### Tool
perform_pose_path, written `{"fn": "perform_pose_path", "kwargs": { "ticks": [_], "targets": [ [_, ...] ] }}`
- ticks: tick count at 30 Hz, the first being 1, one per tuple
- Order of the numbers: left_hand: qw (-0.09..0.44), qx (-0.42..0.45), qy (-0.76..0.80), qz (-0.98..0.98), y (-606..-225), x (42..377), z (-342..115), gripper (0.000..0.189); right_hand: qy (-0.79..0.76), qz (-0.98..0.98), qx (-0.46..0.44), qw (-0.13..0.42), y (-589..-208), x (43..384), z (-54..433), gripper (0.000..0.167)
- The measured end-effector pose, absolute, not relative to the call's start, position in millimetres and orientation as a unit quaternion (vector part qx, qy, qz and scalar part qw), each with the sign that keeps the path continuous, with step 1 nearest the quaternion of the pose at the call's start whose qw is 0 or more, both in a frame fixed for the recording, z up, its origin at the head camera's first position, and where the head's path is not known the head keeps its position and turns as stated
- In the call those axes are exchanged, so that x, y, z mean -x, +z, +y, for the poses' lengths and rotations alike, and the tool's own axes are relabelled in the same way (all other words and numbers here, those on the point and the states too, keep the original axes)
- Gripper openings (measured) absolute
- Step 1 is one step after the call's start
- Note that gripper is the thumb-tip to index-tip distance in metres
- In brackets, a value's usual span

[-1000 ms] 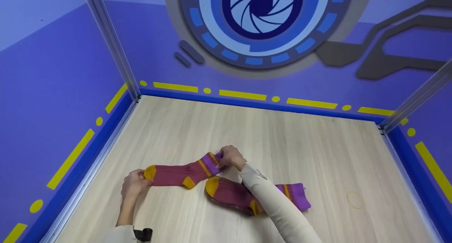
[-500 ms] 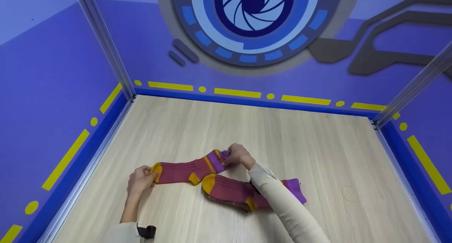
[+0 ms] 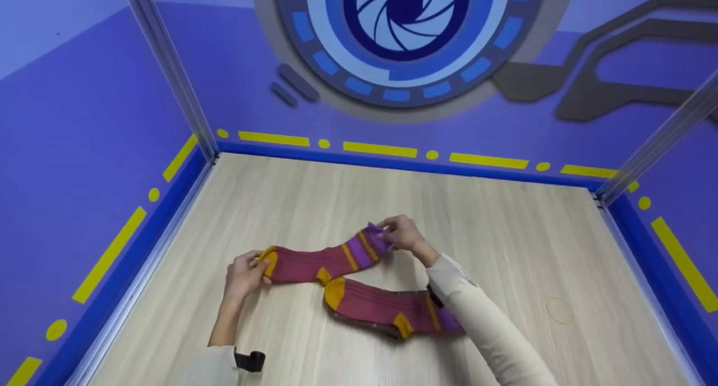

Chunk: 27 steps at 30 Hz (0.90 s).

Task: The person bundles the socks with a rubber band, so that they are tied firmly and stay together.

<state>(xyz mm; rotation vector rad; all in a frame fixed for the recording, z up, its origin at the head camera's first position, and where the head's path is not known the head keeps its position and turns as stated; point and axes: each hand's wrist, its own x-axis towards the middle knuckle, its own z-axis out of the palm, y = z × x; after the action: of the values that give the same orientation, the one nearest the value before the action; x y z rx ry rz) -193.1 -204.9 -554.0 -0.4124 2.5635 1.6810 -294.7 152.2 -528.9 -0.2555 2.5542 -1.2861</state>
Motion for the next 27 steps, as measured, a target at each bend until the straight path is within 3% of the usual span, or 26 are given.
{"fn": "perform_pose_path", "kwargs": {
  "ticks": [12,27],
  "targets": [
    [-0.059,0.112,0.643,0.756,-508,186,-176,0.027,-0.446,0.885,0.132,0.028,-501,284,210,0.018],
    [-0.042,0.089,0.653,0.751,-515,188,-131,0.021,-0.421,0.904,0.074,0.014,-477,245,275,0.025]
  ]
}}
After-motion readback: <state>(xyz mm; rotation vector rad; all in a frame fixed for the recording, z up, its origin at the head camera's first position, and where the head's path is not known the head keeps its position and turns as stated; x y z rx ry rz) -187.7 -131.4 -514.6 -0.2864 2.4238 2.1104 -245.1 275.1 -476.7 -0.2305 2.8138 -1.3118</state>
